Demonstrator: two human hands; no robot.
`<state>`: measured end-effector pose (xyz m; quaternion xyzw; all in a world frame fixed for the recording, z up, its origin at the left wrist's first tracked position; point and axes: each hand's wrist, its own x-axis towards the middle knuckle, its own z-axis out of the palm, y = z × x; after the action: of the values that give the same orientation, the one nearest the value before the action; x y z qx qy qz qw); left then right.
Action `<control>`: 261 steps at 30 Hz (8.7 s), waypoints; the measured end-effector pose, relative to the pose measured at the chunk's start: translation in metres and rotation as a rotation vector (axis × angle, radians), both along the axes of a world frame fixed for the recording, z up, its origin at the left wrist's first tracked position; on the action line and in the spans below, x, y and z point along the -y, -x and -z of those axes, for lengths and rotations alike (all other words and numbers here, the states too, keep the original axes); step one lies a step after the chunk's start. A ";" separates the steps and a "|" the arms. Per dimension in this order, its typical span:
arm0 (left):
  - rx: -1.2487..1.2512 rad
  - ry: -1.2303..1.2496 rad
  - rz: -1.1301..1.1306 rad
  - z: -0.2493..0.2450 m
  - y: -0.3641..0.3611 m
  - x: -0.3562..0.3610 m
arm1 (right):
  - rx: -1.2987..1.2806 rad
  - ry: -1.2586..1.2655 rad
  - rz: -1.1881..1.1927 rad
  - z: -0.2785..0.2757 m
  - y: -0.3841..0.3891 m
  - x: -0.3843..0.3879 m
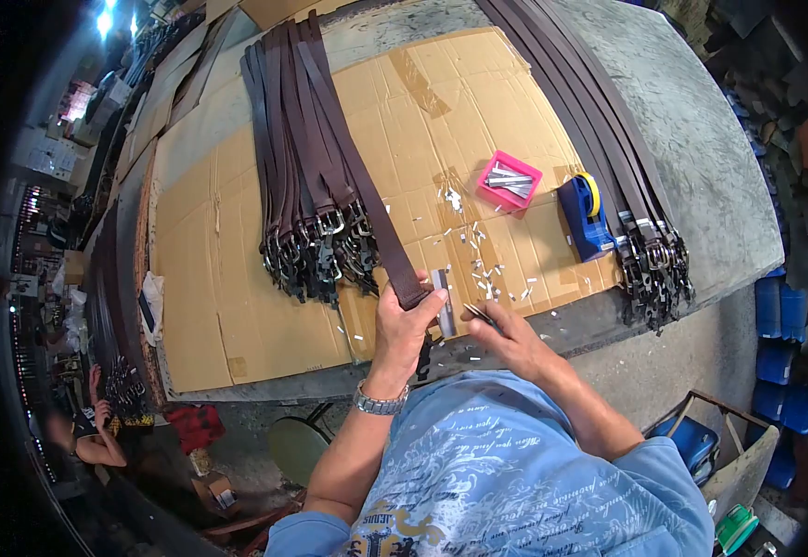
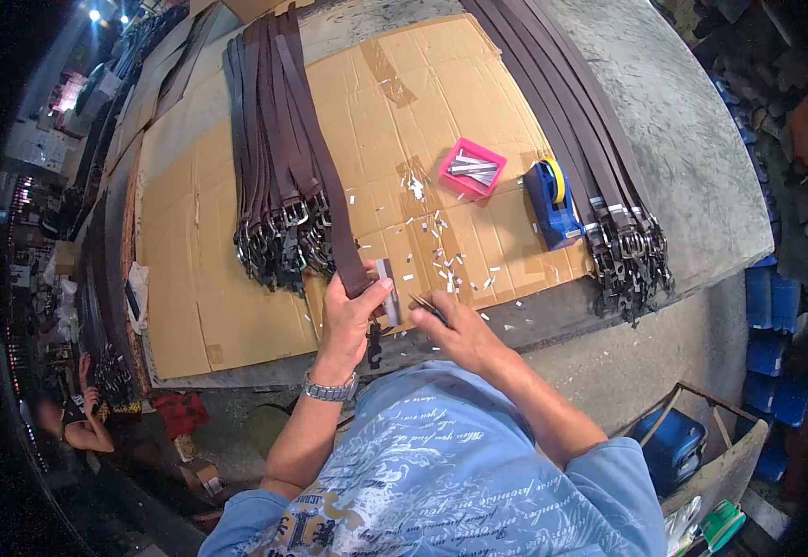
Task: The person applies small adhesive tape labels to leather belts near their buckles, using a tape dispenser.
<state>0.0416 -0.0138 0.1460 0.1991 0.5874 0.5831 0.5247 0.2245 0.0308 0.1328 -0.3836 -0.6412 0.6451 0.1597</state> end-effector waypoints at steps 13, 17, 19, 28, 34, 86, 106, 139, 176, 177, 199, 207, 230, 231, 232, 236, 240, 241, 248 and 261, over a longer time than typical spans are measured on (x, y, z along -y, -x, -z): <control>-0.186 0.034 0.143 -0.018 0.014 0.008 | -0.290 0.379 0.027 0.006 0.012 -0.005; -0.294 0.068 0.181 -0.021 0.012 0.008 | -0.284 0.422 0.081 0.008 0.017 -0.002; -0.298 0.057 0.187 -0.016 0.011 0.009 | -0.300 0.421 0.029 0.019 0.018 -0.003; -0.323 0.032 0.223 -0.012 0.011 0.007 | -0.311 0.494 0.070 0.012 0.018 0.000; -0.335 0.034 0.232 -0.014 0.011 0.007 | -0.306 0.504 0.071 0.010 0.017 -0.001; 0.210 -0.129 0.139 0.010 -0.004 0.029 | -0.281 0.138 0.269 -0.014 0.018 -0.036; 0.150 -0.082 0.123 -0.009 0.007 0.035 | -0.083 -0.097 0.142 -0.020 0.038 -0.013; -0.045 -0.136 0.072 -0.021 0.008 0.037 | -0.022 -0.451 0.232 -0.056 0.038 0.009; 0.013 -0.049 0.230 -0.031 0.009 0.037 | -0.157 0.150 0.097 -0.030 0.021 -0.009; 0.013 -0.049 0.231 -0.033 0.009 0.037 | -0.140 0.157 0.091 -0.027 0.020 -0.009; 0.008 -0.052 0.188 -0.039 0.003 0.029 | -0.202 0.198 0.166 -0.027 0.031 -0.001; 0.055 -0.075 0.167 -0.029 0.003 0.026 | -0.192 0.190 0.159 -0.027 0.029 -0.007; -0.173 -0.033 0.141 -0.024 -0.010 0.030 | 0.118 -1.055 0.203 -0.034 0.056 -0.003; -0.175 -0.035 0.143 -0.022 -0.011 0.031 | 0.123 -1.071 0.189 -0.035 0.056 -0.001; -0.189 0.008 0.123 -0.019 -0.011 0.033 | 0.123 -1.091 0.176 -0.036 0.057 -0.001; -0.224 0.078 0.112 -0.011 -0.006 0.034 | 0.154 -1.112 0.085 -0.042 0.059 0.003; -0.295 0.017 0.086 -0.002 -0.001 0.035 | 0.072 -1.103 0.046 -0.042 0.066 0.007; -0.370 0.037 0.127 -0.014 0.003 0.033 | 0.095 -1.060 0.025 -0.044 0.065 0.008; -0.218 -0.033 0.089 -0.008 0.007 0.034 | 0.159 -0.981 -0.044 -0.052 0.058 0.011; -0.092 -0.141 0.012 -0.041 0.015 0.040 | -0.065 -0.671 -0.035 -0.082 0.028 0.024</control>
<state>0.0265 -0.0541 0.1869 0.2658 0.5671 0.6101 0.4853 0.1965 0.0067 0.2151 -0.2781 -0.8188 0.4125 0.2864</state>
